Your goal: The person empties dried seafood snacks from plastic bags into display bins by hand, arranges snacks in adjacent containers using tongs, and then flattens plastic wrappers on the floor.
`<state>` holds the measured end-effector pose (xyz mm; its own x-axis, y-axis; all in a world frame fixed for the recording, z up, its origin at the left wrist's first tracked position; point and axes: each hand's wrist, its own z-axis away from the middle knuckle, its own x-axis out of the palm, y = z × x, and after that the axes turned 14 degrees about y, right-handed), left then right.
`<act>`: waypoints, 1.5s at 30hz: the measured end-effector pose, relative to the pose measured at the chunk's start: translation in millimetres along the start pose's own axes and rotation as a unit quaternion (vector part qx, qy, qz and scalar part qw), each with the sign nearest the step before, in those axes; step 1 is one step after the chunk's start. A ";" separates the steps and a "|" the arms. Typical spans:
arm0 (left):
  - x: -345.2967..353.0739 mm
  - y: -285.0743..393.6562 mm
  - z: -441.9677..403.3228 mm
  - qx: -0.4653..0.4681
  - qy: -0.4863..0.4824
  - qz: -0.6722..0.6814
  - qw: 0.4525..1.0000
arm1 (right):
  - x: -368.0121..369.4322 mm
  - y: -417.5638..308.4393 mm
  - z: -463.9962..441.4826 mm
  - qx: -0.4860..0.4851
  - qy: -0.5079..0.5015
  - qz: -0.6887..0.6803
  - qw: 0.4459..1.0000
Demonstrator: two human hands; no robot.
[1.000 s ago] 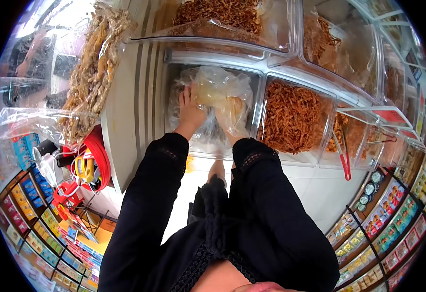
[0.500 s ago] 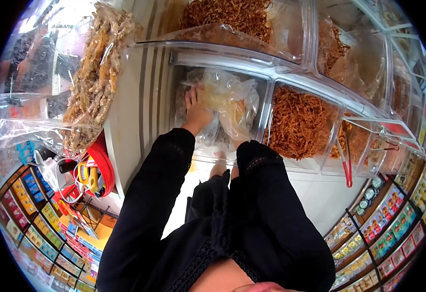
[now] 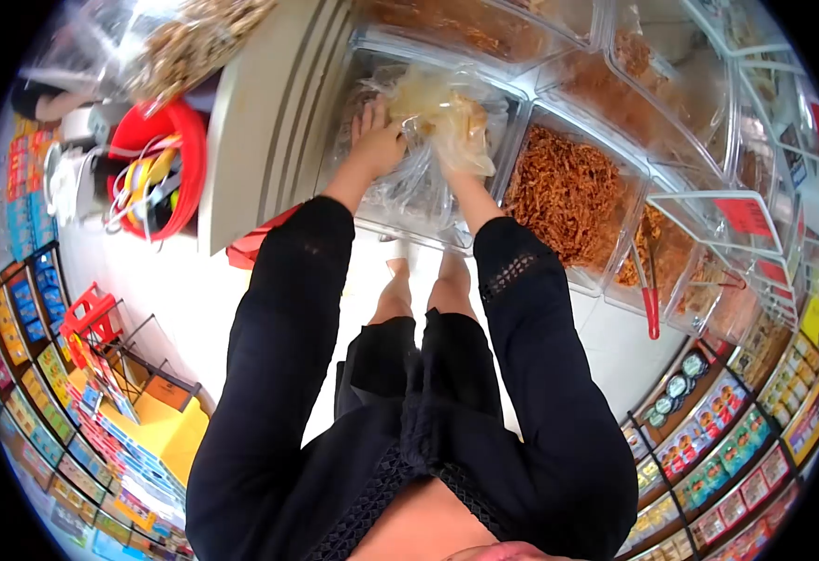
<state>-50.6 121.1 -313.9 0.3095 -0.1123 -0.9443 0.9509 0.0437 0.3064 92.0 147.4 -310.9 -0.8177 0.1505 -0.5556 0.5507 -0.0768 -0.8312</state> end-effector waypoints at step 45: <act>17.7 15.7 186.6 -0.551 0.142 0.670 0.476 | -167.1 -156.4 33.1 0.143 0.211 -0.402 0.880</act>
<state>-28.9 -65.5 -303.4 0.4714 0.8818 -0.0155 -0.7297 0.3999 0.5546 136.9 101.7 -88.7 -0.7552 0.6176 0.2197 -0.2903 -0.0146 -0.9568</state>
